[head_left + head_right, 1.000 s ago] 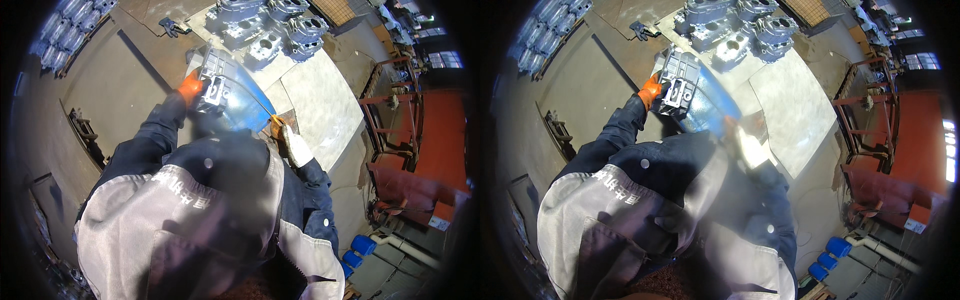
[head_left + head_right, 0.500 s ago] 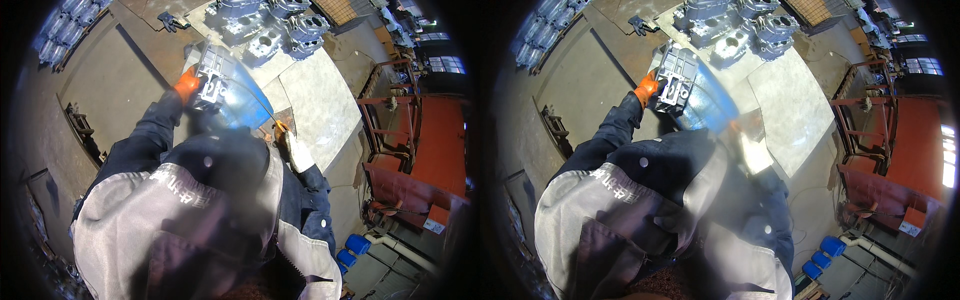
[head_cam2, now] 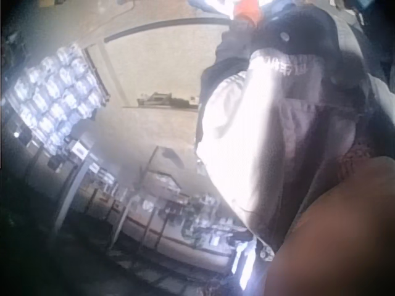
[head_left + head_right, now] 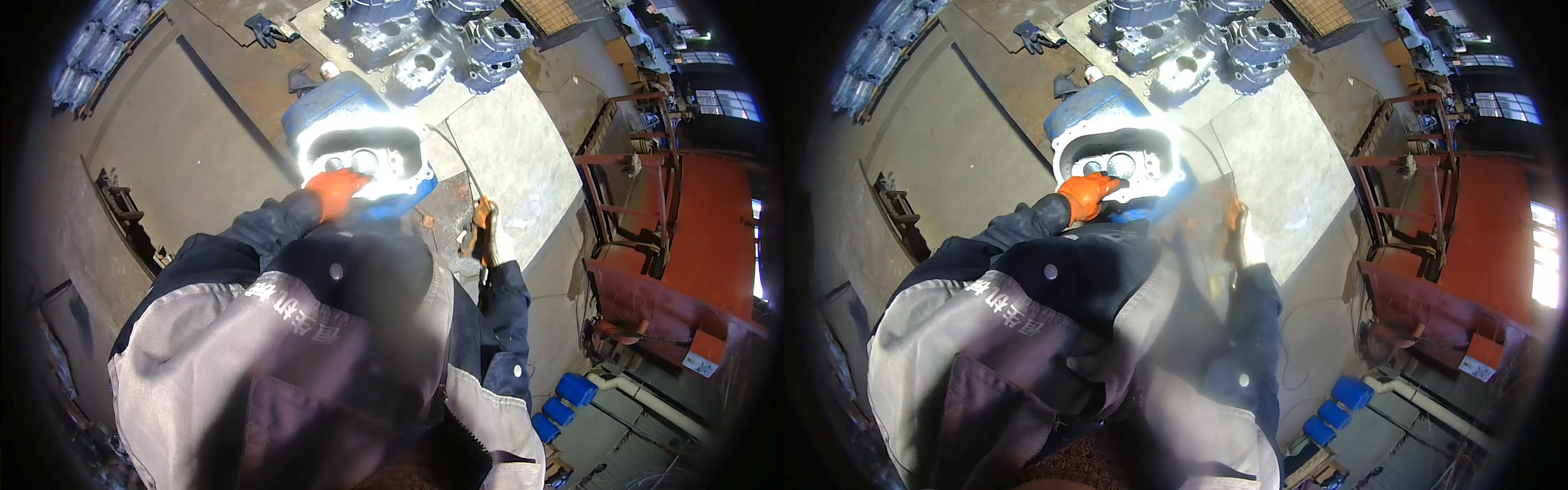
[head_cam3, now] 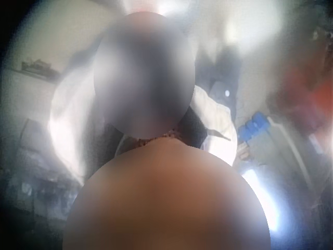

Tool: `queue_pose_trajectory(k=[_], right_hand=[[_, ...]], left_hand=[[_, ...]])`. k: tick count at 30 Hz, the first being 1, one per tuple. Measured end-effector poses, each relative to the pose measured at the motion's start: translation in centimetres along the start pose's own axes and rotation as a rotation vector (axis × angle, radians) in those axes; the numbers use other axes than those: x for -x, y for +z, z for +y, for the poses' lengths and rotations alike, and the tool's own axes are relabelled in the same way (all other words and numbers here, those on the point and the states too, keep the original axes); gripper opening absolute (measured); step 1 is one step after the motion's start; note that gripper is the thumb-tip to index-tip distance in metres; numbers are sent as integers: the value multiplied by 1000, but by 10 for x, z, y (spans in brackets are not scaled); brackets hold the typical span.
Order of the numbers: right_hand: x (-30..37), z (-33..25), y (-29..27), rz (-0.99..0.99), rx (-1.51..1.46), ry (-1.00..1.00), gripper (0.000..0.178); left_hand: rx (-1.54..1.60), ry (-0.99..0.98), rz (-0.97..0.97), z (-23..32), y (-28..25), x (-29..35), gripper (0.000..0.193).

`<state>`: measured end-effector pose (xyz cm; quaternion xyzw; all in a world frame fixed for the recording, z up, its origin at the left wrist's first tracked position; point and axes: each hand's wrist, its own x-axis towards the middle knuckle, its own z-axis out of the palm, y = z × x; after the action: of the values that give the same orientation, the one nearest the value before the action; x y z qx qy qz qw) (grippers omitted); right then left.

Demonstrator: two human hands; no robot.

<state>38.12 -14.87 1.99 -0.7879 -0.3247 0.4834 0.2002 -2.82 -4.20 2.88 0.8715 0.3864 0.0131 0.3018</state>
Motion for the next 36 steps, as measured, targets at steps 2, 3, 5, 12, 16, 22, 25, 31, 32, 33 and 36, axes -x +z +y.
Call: queue_pose_trajectory(k=[2,3,5,12,16,22,25,31,32,33,36], right_hand=[[48,4,-4,33,-230,124,62],[77,4,-5,56,-279,83,61],[132,2,-6,66,-353,109,60],[203,6,-10,-3,-79,121,69],[172,13,-3,-76,-55,172,67],[104,-14,39,-307,30,16,65],[78,-38,75,-457,101,-72,64],[61,-90,167,-739,260,-212,63],[63,-99,183,-781,289,-234,62],[66,-109,200,-824,323,-255,62],[81,-134,246,-939,411,-312,62]], left_hand=[[26,-24,12,2,0,4,54],[42,4,26,1,1,3,53],[60,11,28,-2,1,-4,53],[237,-177,-77,-5,9,-29,50],[231,-149,145,-17,0,-30,42],[653,-305,313,-61,-7,37,48],[767,-559,480,-51,15,114,45],[602,-882,960,-10,57,268,42],[629,-946,1003,-5,64,292,42],[644,-1005,1047,2,71,319,42],[678,-1111,1282,34,96,392,37]])
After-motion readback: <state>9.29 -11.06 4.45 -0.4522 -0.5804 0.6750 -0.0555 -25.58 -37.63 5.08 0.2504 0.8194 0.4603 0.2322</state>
